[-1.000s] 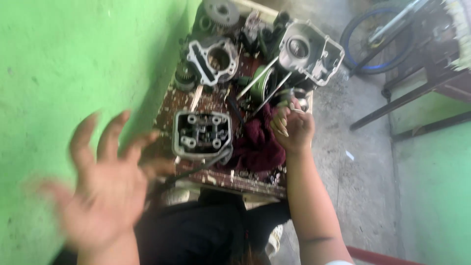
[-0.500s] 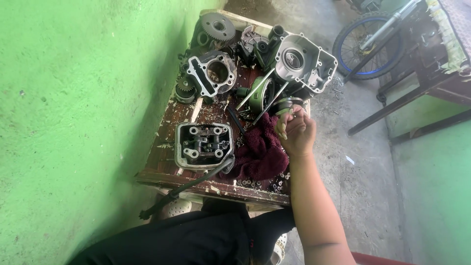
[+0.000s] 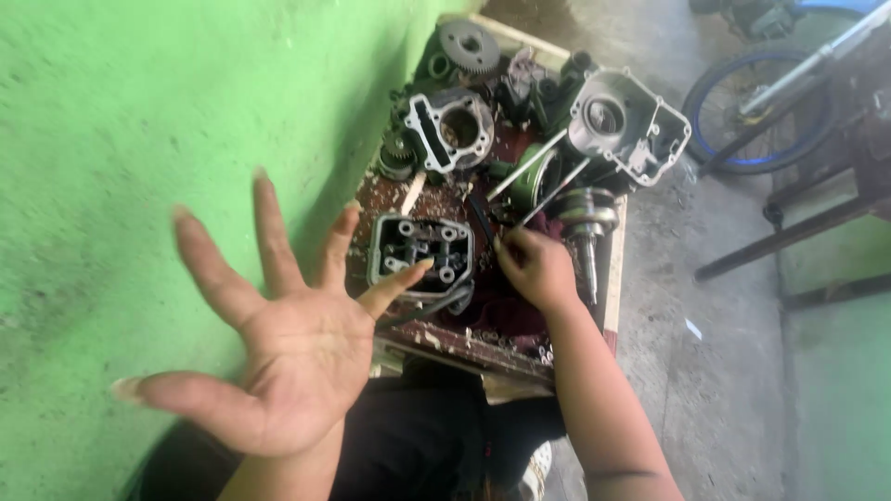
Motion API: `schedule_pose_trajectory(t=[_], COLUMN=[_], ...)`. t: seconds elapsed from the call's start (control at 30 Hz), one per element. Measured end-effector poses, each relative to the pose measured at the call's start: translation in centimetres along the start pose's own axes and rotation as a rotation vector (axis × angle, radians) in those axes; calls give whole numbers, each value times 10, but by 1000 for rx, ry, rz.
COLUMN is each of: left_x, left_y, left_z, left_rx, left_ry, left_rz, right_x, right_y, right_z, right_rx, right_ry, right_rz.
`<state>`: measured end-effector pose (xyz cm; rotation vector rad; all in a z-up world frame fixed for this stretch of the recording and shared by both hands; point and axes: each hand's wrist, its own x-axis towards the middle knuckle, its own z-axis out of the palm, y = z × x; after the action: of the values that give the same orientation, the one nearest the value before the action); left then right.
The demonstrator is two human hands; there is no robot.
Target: The person cleans a disassembled engine cylinder head using a maroon cloth and a black hose. They wipe the internal surfaces and then use the hose to blow out debris from the valve seats and ports.
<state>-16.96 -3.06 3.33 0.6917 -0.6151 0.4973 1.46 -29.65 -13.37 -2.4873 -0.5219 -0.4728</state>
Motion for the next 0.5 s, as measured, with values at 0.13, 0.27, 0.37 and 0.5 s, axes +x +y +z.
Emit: schedule_pose_trajectory(t=[0.13, 0.27, 0.37, 0.5], left_x=[-3, -9, -20, -38], left_y=[-7, -6, 8, 19], left_z=[-12, -11, 22, 57], left_rx=[-69, -146, -142, -188], left_ry=[0, 50, -69, -49], left_rz=[-9, -30, 33, -76], right_x=[6, 0, -1, 4], right_y=[-19, -16, -13, -13], right_z=[-8, 0, 1, -1], right_rx=[-63, -236, -268, -345], right_ry=[-46, -137, -70, -289], right_rz=[-96, -45, 59, 363])
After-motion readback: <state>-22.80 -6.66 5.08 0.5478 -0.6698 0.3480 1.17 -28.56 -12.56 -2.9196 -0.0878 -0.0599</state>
